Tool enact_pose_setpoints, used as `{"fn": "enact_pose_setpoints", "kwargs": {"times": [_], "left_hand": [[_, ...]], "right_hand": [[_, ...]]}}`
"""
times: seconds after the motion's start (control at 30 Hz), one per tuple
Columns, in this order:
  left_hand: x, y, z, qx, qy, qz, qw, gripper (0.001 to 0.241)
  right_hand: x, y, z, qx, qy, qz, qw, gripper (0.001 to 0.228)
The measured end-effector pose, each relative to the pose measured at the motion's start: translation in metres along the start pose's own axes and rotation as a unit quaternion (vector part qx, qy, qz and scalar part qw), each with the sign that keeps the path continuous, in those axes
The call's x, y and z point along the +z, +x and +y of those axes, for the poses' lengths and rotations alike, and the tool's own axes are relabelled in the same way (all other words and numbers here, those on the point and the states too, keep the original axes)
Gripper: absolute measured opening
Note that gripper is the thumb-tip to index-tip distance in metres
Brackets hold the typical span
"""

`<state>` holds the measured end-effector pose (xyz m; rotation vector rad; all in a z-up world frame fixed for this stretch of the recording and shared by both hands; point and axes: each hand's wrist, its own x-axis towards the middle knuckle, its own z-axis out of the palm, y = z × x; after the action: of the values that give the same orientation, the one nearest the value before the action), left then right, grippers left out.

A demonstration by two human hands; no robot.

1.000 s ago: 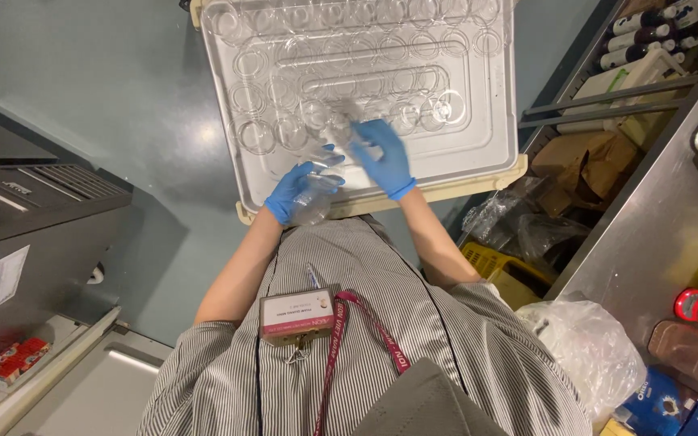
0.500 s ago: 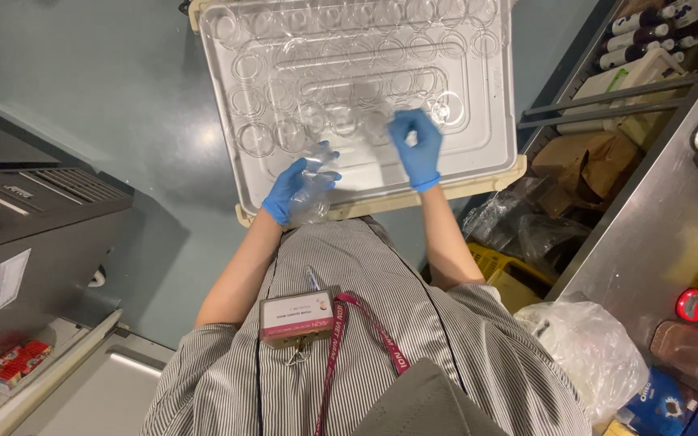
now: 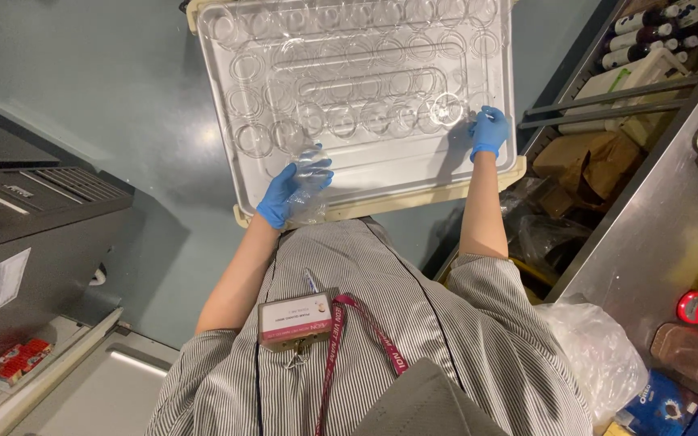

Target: Pouring white liquid from a measuring pitcher into small plastic cups arranged on a tray.

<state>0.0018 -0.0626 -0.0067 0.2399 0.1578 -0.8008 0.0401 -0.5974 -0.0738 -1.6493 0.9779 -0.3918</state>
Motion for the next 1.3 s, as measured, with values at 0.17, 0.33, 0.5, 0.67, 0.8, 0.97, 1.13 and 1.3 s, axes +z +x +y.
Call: {"fn": "enact_pose_setpoints", "kwargs": {"times": [0.17, 0.33, 0.5, 0.67, 0.8, 0.97, 1.13, 1.3], "left_hand": [[0.012, -0.001, 0.000, -0.002, -0.008, 0.017, 1.000, 0.075], [0.010, 0.000, -0.001, -0.005, -0.011, 0.013, 1.000, 0.075], [0.003, -0.001, -0.001, -0.006, -0.014, 0.015, 1.000, 0.075], [0.000, -0.002, -0.002, -0.002, -0.009, 0.027, 1.000, 0.075], [0.007, 0.001, -0.001, -0.007, 0.003, 0.034, 0.999, 0.070], [0.000, 0.020, -0.014, -0.055, 0.237, 0.082, 0.966, 0.052], [-0.005, 0.029, -0.026, -0.058, 0.171, 0.095, 0.979, 0.043], [0.002, 0.031, -0.028, -0.139, 0.107, 0.116, 0.978, 0.046]], "right_hand": [[0.009, -0.019, -0.019, 0.012, -0.064, -0.027, 0.997, 0.028], [0.009, -0.017, -0.021, 0.001, -0.080, -0.034, 0.996, 0.035], [0.004, -0.001, -0.001, 0.002, -0.051, -0.033, 0.998, 0.039], [0.002, -0.027, -0.031, 0.043, -0.072, 0.012, 0.996, 0.049], [0.028, -0.096, -0.078, -0.302, -0.289, 0.171, 0.892, 0.054], [0.088, -0.253, -0.171, -0.480, -0.127, -0.326, 0.804, 0.043], [0.104, -0.286, -0.171, -0.551, -0.182, -0.377, 0.722, 0.042], [0.090, -0.278, -0.180, -0.557, -0.131, -0.331, 0.751, 0.027]]}}
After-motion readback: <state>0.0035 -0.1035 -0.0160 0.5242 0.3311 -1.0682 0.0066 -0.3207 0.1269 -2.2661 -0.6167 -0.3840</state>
